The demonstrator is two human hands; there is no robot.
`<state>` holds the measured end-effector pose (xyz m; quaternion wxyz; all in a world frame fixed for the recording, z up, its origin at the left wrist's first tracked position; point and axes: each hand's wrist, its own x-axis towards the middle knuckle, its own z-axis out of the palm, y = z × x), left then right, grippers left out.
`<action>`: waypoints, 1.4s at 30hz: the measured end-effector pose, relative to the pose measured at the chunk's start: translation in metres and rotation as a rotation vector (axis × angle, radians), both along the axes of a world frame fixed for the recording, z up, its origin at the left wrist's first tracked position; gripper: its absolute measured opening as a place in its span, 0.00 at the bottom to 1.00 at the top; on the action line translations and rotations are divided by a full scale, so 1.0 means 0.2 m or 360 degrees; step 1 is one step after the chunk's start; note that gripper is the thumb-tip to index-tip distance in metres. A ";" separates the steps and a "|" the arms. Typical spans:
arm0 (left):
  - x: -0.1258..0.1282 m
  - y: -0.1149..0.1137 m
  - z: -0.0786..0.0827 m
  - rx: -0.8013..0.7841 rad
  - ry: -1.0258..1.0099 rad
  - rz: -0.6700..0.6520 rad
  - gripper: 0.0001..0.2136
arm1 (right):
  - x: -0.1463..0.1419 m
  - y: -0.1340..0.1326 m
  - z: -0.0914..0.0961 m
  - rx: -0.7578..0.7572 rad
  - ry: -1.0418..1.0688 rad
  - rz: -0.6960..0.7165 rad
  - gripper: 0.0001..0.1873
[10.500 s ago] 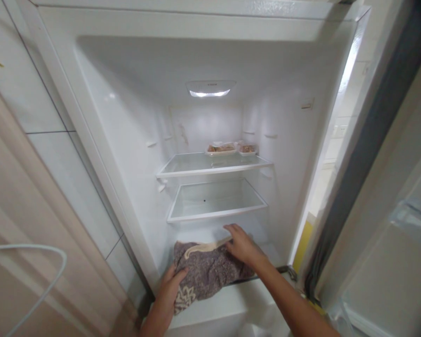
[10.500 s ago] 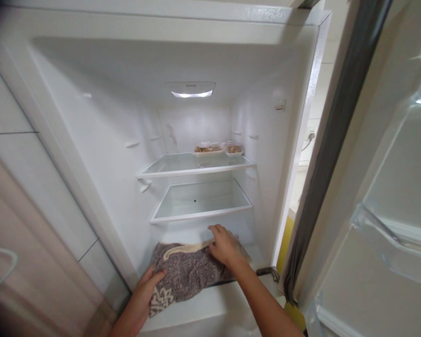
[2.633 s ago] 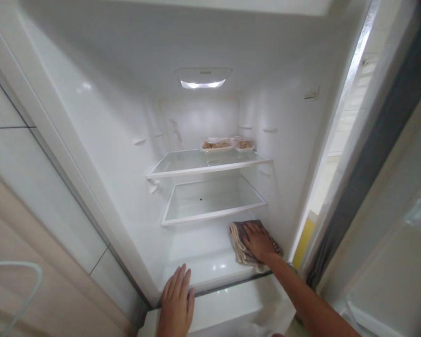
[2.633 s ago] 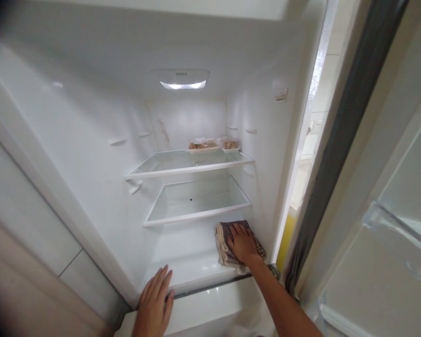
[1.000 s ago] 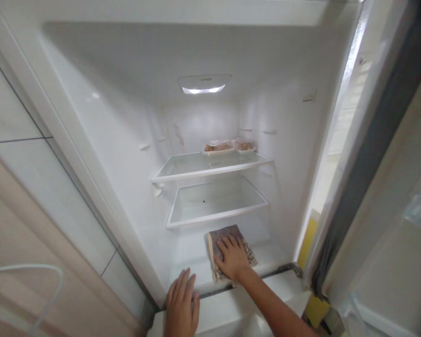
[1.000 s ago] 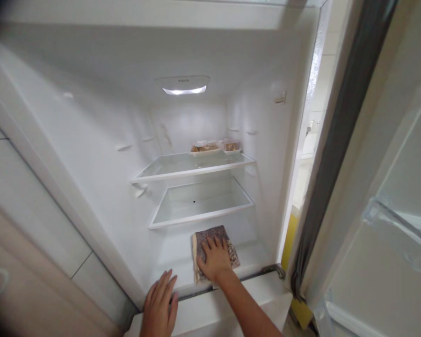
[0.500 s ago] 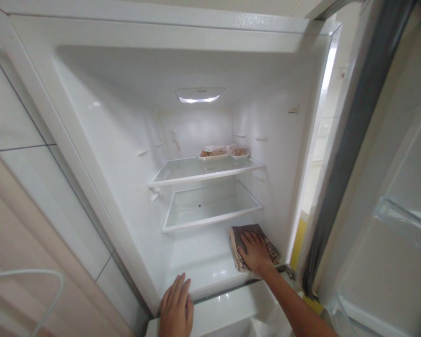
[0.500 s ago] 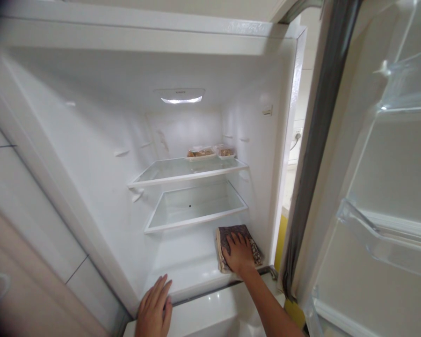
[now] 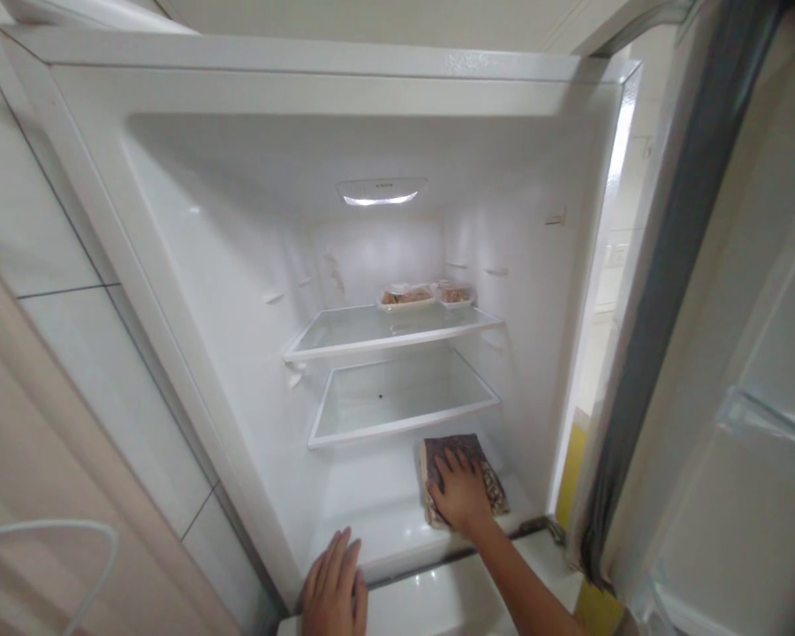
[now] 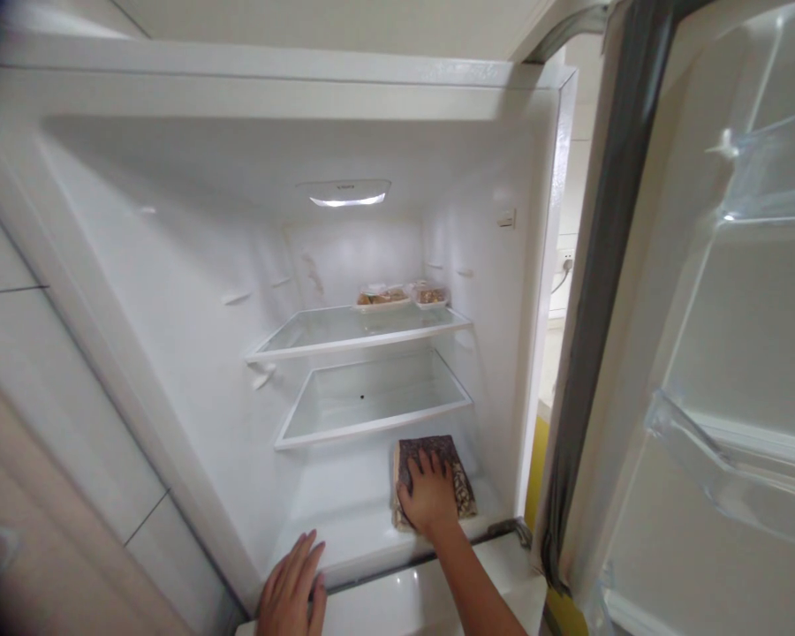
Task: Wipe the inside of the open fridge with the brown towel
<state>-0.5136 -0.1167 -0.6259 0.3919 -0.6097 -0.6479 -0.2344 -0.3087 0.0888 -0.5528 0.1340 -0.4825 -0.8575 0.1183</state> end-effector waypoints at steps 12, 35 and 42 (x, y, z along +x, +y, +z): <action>0.00 -0.02 0.02 0.0000 0.0058 -0.0010 0.19 | -0.28 -0.34 0.08 -0.0182 0.0179 0.0734 0.34; -0.04 0.02 -0.06 0.0100 0.0102 -0.0022 0.20 | -0.01 -0.01 -0.02 0.0032 -0.0084 -0.0143 0.32; 0.00 0.00 -0.08 0.0061 -0.0157 0.0016 0.30 | -0.50 -0.33 0.06 -0.0166 0.0151 0.0619 0.33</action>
